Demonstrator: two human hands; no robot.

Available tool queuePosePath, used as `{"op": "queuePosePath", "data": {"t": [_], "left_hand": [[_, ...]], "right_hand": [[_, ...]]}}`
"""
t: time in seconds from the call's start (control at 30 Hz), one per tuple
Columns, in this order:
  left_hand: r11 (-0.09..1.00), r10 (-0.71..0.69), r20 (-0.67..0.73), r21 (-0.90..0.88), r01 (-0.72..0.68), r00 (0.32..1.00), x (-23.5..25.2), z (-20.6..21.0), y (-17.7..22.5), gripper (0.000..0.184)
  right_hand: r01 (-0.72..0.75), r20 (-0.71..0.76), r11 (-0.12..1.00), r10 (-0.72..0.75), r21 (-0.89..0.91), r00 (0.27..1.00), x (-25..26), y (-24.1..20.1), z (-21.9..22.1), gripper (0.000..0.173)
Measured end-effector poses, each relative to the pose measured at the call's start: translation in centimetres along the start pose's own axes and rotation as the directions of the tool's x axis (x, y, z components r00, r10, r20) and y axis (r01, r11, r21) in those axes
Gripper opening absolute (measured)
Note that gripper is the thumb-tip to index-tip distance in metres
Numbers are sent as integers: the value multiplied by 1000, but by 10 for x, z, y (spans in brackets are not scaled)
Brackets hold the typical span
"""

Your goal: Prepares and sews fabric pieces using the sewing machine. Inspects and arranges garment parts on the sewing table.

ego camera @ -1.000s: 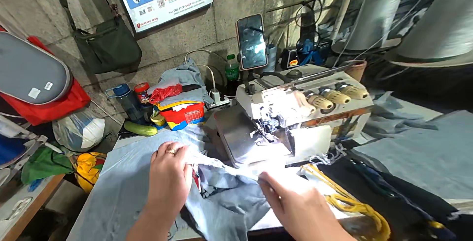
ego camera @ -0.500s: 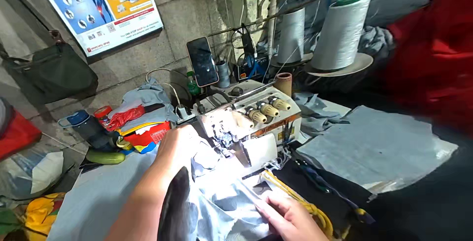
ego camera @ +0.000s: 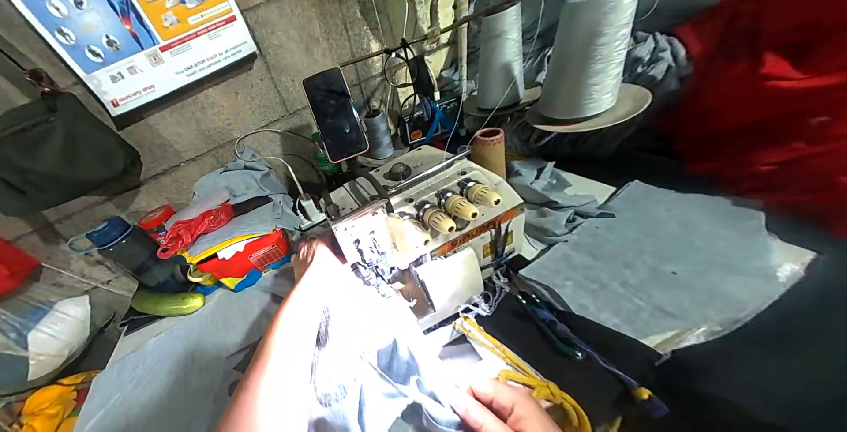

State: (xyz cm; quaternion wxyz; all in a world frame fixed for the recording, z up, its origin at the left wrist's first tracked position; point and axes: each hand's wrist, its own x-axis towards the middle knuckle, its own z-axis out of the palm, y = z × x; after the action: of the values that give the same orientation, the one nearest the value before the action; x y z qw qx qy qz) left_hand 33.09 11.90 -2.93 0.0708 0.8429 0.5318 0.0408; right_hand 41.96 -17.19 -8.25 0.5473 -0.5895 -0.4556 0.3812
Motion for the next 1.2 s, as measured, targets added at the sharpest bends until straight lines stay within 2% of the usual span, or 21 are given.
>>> {"op": "queuePosePath", "data": {"t": [0.07,0.1,0.13,0.17,0.2,0.23,0.3,0.33,0.37,0.4,0.47,0.53,0.63,0.67,0.73,0.77,0.83,0.9,1.0,1.07,1.2], "left_hand": [[992,-51,6,118,50,999,-40,-30,15,43],[990,-3,-73,137,13,997,-61,-37,20,35],[987,123,-245,131,-93,962,-78,-33,17,25],[965,261,-415,120,-232,872,-93,-26,13,17],[929,359,-509,115,-351,782,-107,-18,9,15],[895,422,-536,119,-430,731,-119,-10,6,21],[842,519,-480,147,-518,707,-143,4,-6,39],[833,535,-447,136,-536,717,-153,7,-13,43],[831,535,-441,126,-541,720,-160,8,-19,43],[836,526,-457,121,-536,718,-165,9,-23,42],[836,514,-498,107,-538,699,-174,10,-23,36],[813,538,-517,110,-571,665,-187,12,-13,28],[699,633,-455,-13,-715,627,-206,19,19,16],[631,688,-394,-88,-770,609,-210,22,29,15],[510,800,-300,-118,-852,520,-209,37,44,14],[472,830,-280,-109,-875,482,-205,49,48,14],[450,851,-254,-99,-887,460,-193,73,53,16],[463,849,-223,-122,-878,479,-181,89,57,20],[507,823,-176,-204,-837,541,-166,95,65,30],[526,820,-95,-266,-808,565,-158,87,70,30],[525,842,-25,-188,-830,539,-145,75,81,27]], "right_hand": [[39,-6,998,-39,-41,999,0,5,4,25],[76,-8,994,-76,-77,997,-1,8,4,26],[118,-12,985,-121,-127,993,-2,10,3,27],[162,-26,967,-170,-199,985,-3,11,0,28],[202,-62,930,-232,-308,971,-4,10,-4,27],[224,-116,859,-309,-461,944,-4,10,-9,25],[164,-212,593,-512,-788,832,2,19,-30,23],[83,-229,467,-571,-880,788,9,26,-45,21],[12,-236,394,-574,-919,784,14,31,-59,19],[-46,-248,365,-530,-930,811,17,35,-69,19],[-132,-276,350,-400,-927,874,19,38,-80,24],[-183,-305,398,-269,-899,914,22,32,-84,23],[-280,-380,605,-40,-745,924,22,14,-102,22],[-274,-411,661,-58,-699,910,18,13,-109,19],[-161,-448,712,-235,-683,863,3,12,-115,13],[-90,-439,680,-361,-728,823,-8,12,-114,13],[23,-366,580,-543,-814,755,-33,5,-104,19],[128,-249,574,-531,-809,810,-63,-15,-91,14],[194,-137,600,-461,-776,877,-89,-25,-74,10],[248,-84,552,-507,-796,858,-94,-22,-64,10],[400,122,366,-590,-840,798,-89,-19,-38,10]]}}
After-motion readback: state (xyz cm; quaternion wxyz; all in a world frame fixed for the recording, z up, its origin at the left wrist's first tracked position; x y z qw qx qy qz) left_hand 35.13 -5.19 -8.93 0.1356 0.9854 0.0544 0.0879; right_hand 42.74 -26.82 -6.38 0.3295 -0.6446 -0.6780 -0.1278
